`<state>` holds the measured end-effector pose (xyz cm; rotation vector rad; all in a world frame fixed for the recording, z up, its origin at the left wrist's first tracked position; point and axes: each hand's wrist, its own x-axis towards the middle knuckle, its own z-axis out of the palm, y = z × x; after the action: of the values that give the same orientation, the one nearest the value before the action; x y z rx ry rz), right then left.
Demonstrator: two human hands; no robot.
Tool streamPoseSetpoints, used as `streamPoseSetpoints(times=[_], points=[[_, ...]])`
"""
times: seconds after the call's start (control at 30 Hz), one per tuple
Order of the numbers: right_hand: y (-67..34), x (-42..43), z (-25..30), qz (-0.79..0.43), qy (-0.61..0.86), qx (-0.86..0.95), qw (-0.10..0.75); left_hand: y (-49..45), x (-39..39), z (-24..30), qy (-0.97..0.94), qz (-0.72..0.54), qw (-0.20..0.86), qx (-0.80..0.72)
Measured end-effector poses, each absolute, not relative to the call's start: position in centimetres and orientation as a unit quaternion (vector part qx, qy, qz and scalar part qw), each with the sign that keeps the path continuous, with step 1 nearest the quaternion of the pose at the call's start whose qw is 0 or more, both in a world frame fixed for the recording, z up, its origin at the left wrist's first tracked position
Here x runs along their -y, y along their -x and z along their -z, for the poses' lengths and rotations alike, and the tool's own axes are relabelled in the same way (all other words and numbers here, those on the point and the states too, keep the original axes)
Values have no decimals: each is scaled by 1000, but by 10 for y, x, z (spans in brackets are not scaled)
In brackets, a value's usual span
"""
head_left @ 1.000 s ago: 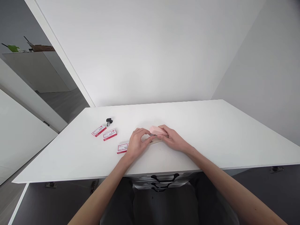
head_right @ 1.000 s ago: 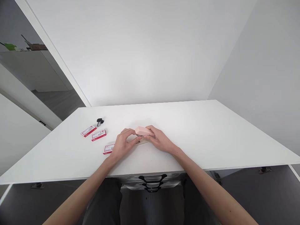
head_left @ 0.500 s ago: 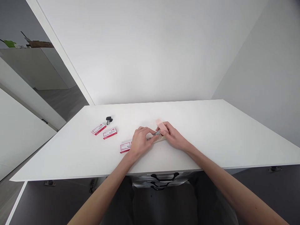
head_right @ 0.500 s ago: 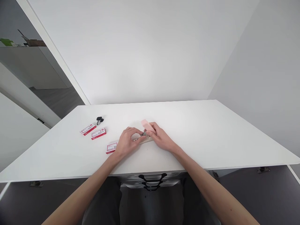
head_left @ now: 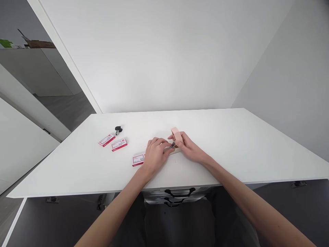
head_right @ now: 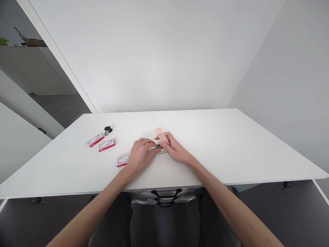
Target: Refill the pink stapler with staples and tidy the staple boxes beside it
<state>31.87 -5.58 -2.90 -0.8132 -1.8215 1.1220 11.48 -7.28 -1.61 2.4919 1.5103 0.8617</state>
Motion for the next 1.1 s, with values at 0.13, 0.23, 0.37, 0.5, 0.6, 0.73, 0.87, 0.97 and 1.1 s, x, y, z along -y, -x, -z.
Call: streamPoseSetpoints(times=[0.13,0.23,0.37,0.5,0.6,0.73,0.87,0.97,1.1], points=[[-319,56,30,-437,340,727,405,-116,77,17,-826,-261,11,-500],[-320,55,31,-431,347,731,400,-115,79,18,-831,-253,9,-495],[-320,55,32,-427,353,732,396,-112,80,19,-832,-248,21,-496],[-319,55,31,-425,357,730,399,-109,83,17,-833,-240,30,-498],[-319,56,30,-420,360,731,400,-107,84,15,-833,-236,37,-499],[-319,57,29,-418,361,733,398,-105,85,14,-832,-240,35,-499],[-319,57,28,-417,369,733,392,-106,85,16,-831,-245,30,-498],[-319,56,27,-436,352,729,393,-108,83,18,-829,-251,30,-498],[-321,55,26,-466,324,724,392,-111,79,19,-827,-253,35,-500]])
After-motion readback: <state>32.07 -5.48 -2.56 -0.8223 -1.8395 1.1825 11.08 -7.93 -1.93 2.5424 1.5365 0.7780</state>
